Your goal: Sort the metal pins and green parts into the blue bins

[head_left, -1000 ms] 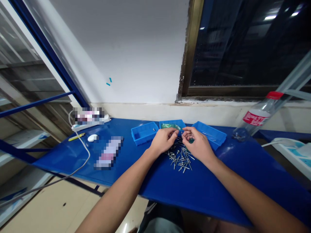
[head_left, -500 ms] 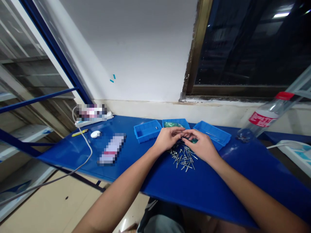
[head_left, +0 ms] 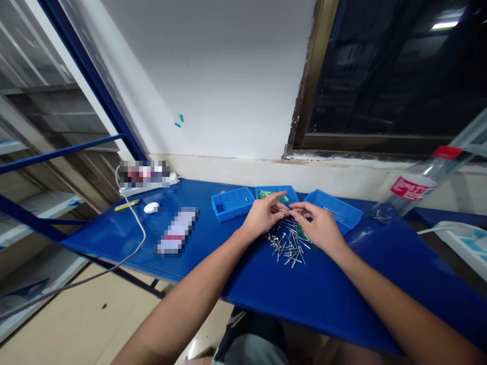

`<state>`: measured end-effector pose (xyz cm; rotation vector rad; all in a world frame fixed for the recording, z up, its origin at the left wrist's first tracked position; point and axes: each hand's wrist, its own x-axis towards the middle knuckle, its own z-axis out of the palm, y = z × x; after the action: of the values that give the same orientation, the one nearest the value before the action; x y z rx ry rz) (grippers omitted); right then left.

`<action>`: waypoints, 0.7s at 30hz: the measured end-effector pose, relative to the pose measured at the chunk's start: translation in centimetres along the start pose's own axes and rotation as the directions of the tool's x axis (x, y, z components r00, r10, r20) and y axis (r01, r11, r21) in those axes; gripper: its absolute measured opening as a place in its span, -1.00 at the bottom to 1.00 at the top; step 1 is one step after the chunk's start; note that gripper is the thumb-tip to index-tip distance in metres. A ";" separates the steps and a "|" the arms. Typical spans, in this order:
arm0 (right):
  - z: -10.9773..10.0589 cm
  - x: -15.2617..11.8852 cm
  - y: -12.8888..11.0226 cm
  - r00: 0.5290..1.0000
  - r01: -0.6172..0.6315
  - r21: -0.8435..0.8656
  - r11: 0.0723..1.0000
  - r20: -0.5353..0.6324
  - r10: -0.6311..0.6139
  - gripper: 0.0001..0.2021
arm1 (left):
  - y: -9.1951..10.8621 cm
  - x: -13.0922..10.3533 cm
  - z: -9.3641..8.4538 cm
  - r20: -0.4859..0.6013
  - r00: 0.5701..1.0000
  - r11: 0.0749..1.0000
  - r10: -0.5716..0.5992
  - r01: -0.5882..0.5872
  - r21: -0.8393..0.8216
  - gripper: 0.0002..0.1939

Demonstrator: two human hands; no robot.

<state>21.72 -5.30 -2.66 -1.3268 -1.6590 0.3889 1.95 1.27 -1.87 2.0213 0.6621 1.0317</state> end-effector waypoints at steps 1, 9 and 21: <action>0.0 0.0 -0.1 1.000 -0.005 -0.002 1.000 0.008 0.005 -0.74 | -0.1 0.0 0.0 -0.010 1.000 0.999 -0.005 0.005 -0.038 -0.35; 0.1 -0.2 -0.8 1.000 -0.001 -0.028 1.000 -0.028 0.000 -0.63 | -0.2 0.3 0.1 -0.018 0.998 0.929 -0.057 0.046 -0.367 -0.22; 0.1 -0.1 -0.5 0.990 0.020 0.182 0.983 -0.143 0.007 -0.57 | 1.2 0.3 -0.3 0.070 0.995 0.880 -0.076 0.100 -0.464 -0.08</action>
<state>21.32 -5.55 -2.40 -1.1843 -1.4714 0.4219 2.03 0.90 -0.67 1.5741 0.4213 0.9736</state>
